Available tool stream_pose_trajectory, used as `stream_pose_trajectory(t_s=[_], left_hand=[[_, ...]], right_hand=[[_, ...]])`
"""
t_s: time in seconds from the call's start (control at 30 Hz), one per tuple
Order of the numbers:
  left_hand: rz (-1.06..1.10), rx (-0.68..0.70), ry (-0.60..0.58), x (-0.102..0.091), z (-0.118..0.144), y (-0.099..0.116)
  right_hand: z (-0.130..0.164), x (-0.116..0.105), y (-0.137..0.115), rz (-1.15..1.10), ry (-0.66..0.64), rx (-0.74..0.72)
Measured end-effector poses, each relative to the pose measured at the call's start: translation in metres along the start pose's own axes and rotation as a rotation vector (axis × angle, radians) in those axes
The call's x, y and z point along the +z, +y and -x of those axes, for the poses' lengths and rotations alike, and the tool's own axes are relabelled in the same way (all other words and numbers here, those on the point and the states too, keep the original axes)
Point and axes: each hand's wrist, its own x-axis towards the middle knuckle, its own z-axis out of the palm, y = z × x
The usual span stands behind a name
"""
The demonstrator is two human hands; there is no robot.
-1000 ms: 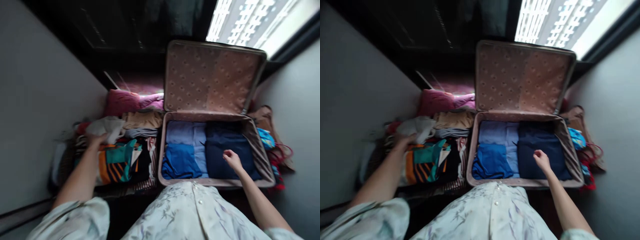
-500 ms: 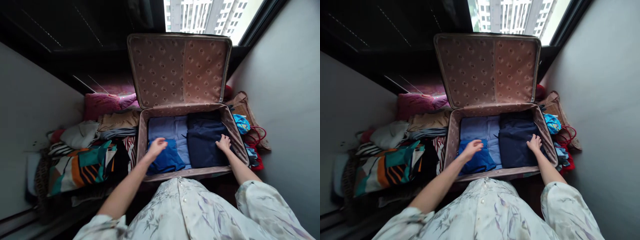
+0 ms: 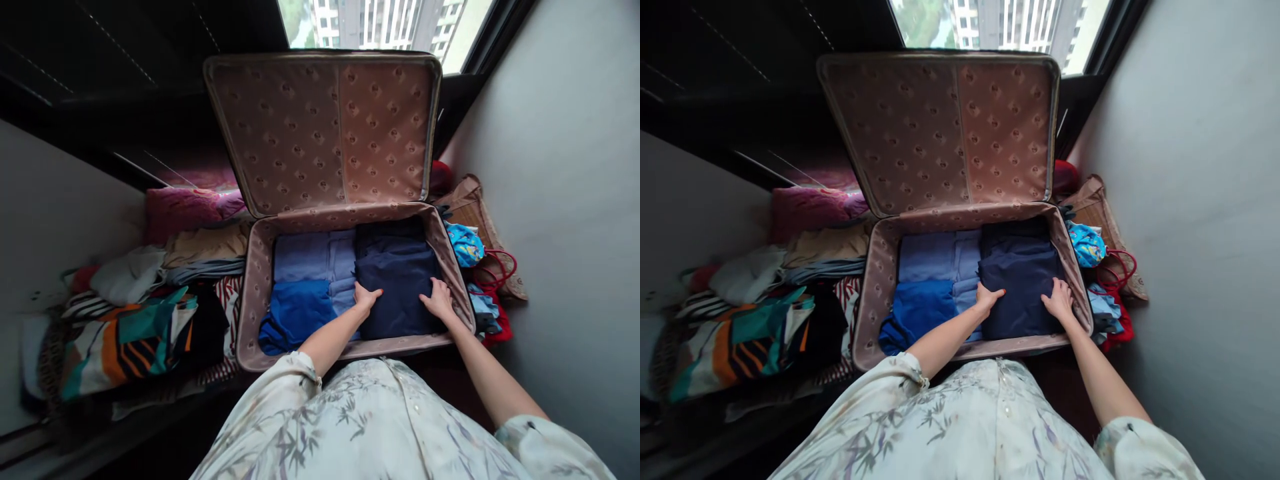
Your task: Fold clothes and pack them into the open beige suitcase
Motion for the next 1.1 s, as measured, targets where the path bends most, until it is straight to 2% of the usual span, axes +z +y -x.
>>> stream_pose_trajectory(t_s=[0.1,0.23,0.3,0.33,0.43,0.53,0.63,0.7,0.77,0.83,0.9,1.0,1.07,1.1], left_hand=[[0.012,0.003,-0.024,0.0,-0.001,-0.001],[-0.267,-0.024,0.03,-0.01,-0.003,0.005],[-0.298,0.021,-0.018,-0.01,0.002,0.007],[-0.261,0.084,-0.099,-0.008,0.009,0.008],[-0.136,0.38,-0.448,0.0,0.037,0.017],[-0.067,0.662,-0.723,0.002,0.067,0.044],[0.037,0.797,-0.868,-0.009,0.072,0.084],[0.085,0.778,-0.914,-0.02,0.055,0.11],[0.164,0.658,-0.853,-0.029,0.024,0.126],[0.253,0.453,-0.639,-0.033,-0.013,0.131],[0.225,0.25,-0.343,-0.031,-0.049,0.125],[-0.044,0.059,0.033,-0.023,-0.088,0.106],[-0.142,0.001,0.153,-0.016,-0.103,0.097],[-0.127,-0.008,0.161,-0.013,-0.108,0.094]], right_hand=[[0.001,-0.001,0.011,-0.035,0.02,-0.075],[0.0,-0.006,0.02,-0.07,0.021,-0.155],[-0.001,-0.01,0.023,-0.102,0.019,-0.188],[-0.001,-0.013,0.024,-0.127,0.018,-0.204],[0.001,-0.026,0.026,-0.234,0.031,-0.216],[0.011,-0.052,0.024,-0.38,0.076,-0.203],[0.027,-0.089,0.016,-0.488,0.135,-0.196],[0.037,-0.111,0.008,-0.522,0.169,-0.176],[0.045,-0.125,0.001,-0.551,0.189,-0.159],[0.05,-0.127,-0.002,-0.576,0.193,-0.149],[0.053,-0.12,-0.002,-0.598,0.173,-0.141],[0.058,-0.102,0.003,-0.629,0.106,-0.118],[0.062,-0.091,0.008,-0.647,0.073,-0.088],[0.064,-0.086,0.011,-0.654,0.062,-0.073]])
